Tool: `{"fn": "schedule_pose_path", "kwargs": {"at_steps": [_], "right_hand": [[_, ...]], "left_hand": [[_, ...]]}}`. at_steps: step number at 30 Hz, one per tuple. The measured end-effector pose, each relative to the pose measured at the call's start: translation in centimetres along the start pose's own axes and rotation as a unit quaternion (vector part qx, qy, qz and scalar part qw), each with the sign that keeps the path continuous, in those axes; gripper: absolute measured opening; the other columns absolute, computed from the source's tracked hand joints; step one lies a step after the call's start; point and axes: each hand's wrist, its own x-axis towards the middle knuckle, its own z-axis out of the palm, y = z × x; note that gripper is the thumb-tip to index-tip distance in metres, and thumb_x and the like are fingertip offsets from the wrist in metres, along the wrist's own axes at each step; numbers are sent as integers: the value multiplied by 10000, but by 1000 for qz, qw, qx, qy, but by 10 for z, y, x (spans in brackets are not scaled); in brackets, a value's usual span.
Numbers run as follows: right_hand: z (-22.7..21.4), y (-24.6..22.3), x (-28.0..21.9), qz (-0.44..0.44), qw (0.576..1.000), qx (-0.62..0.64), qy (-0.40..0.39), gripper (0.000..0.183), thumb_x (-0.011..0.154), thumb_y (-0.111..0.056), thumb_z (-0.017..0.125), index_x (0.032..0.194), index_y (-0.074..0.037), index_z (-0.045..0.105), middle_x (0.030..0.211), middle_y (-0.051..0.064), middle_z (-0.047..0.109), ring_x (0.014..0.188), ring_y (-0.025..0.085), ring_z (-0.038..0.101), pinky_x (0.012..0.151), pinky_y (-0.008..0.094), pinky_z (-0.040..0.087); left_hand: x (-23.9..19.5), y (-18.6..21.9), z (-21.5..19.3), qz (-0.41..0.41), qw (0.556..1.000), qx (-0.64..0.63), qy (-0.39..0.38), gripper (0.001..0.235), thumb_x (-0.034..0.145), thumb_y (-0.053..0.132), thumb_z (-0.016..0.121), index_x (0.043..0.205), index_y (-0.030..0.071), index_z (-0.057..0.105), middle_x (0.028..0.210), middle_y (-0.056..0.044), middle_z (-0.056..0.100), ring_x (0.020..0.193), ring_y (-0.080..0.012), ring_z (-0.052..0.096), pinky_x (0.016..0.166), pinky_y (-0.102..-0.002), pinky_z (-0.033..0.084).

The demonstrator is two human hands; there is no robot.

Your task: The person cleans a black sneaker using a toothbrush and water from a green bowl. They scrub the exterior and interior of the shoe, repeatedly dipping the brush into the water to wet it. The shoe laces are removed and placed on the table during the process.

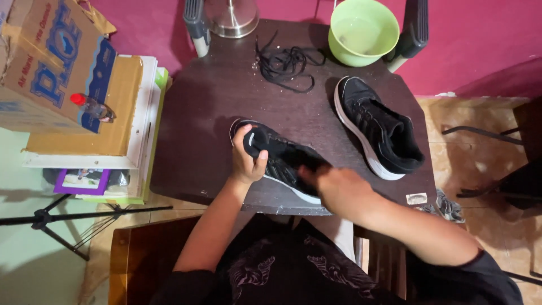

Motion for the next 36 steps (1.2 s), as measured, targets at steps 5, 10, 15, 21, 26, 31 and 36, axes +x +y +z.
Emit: {"fn": "schedule_pose_path", "kwargs": {"at_steps": [5,10,15,21,26,31,36], "right_hand": [[-15,-4,-7,71,997,19,-11,209,842,-148,548,941,-59,709,766,147,738,723,401,770,600,483,618],[-40,4,-12,92,992,57,-64,194,857,-147,556,836,-21,702,722,173,723,714,434,755,581,502,609],[12,41,-14,17,1000,-27,0,199,822,-78,595,685,-132,729,597,92,700,595,304,753,478,406,584],[-71,16,-24,38,996,33,-68,192,865,-92,584,829,-32,762,739,180,759,729,361,782,610,481,623],[-5,53,-29,40,996,-59,-58,177,852,-98,603,784,-116,766,700,108,754,694,314,777,557,443,610],[1,69,-26,34,993,-116,-13,138,860,-108,613,819,-109,744,724,104,758,691,302,777,551,437,609],[-17,71,-24,24,992,-116,-35,159,815,-122,648,725,-156,773,687,71,750,662,286,769,521,453,594]], "left_hand": [[-5,-2,3,11,1000,16,0,740,955,505,533,1429,-53,425,1239,-234,599,1052,-399,680,937,-444,568],[-11,-11,6,12,1000,16,1,777,940,534,562,1432,-55,435,1288,-240,576,1113,-409,661,998,-447,534],[-12,-18,8,20,1000,19,-5,780,968,564,540,1442,-45,428,1288,-233,561,1142,-399,644,1009,-445,520],[-17,-20,10,9,999,24,-19,816,937,574,586,1439,-49,423,1305,-256,578,1146,-429,653,1020,-464,519],[-16,-23,9,19,999,44,-19,820,940,577,601,1429,-60,434,1302,-275,586,1136,-449,656,1001,-474,532],[-20,-31,15,31,995,90,-12,865,921,620,648,1420,-60,457,1299,-274,602,1128,-447,664,990,-462,543],[-10,-17,11,49,994,84,-48,868,905,646,666,1394,-40,457,1206,-273,608,1018,-455,665,922,-500,547]]}}
